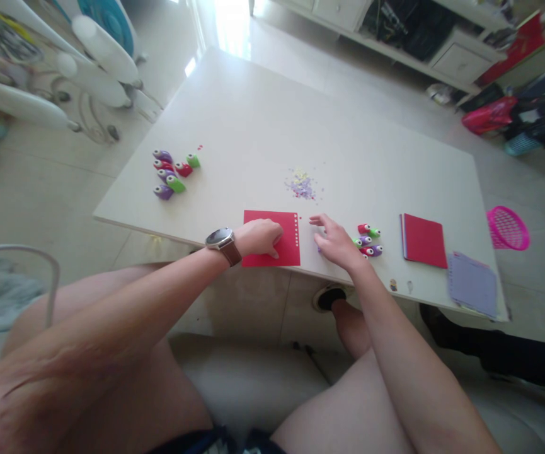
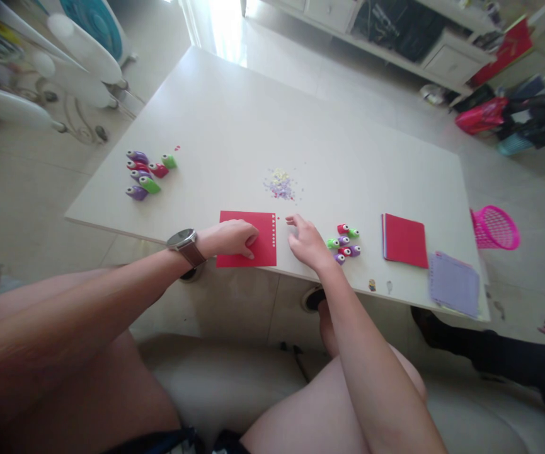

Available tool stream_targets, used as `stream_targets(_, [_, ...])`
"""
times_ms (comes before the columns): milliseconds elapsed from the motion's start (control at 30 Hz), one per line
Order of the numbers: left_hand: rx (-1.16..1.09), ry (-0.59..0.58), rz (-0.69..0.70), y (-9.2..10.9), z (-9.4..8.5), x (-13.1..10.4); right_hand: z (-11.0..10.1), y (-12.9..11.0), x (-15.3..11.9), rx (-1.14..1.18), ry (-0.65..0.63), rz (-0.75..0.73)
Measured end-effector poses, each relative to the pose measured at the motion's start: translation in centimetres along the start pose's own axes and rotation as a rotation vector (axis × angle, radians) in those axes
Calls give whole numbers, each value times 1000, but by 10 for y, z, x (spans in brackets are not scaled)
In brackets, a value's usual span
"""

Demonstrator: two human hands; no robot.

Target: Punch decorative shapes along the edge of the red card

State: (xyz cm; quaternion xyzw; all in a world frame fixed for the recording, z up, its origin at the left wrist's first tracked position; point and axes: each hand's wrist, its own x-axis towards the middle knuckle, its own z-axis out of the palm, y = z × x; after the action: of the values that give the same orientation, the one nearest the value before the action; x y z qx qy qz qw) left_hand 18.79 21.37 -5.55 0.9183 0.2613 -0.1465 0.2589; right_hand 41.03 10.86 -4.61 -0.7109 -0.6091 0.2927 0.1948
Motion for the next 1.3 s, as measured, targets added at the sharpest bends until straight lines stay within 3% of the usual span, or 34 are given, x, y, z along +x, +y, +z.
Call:
stream_targets(400, [17, -50, -62, 7, -8, -5, 12, -9, 22, 138, -59, 100])
stream_targets(600, [-4, -55, -58, 9, -8, -6, 15, 1, 29, -30, 111, 70])
stream_targets(733, [-6, -47, -47, 9, -7, -7, 9, 8, 26, -82, 128, 91])
stream_targets(1067, [-21, 16, 17, 8, -2, -4, -22, 13, -1, -276, -125, 75])
stream_targets(1300, [-41, 136, 114, 10, 5, 1, -26, 13, -9, -252, -205, 122])
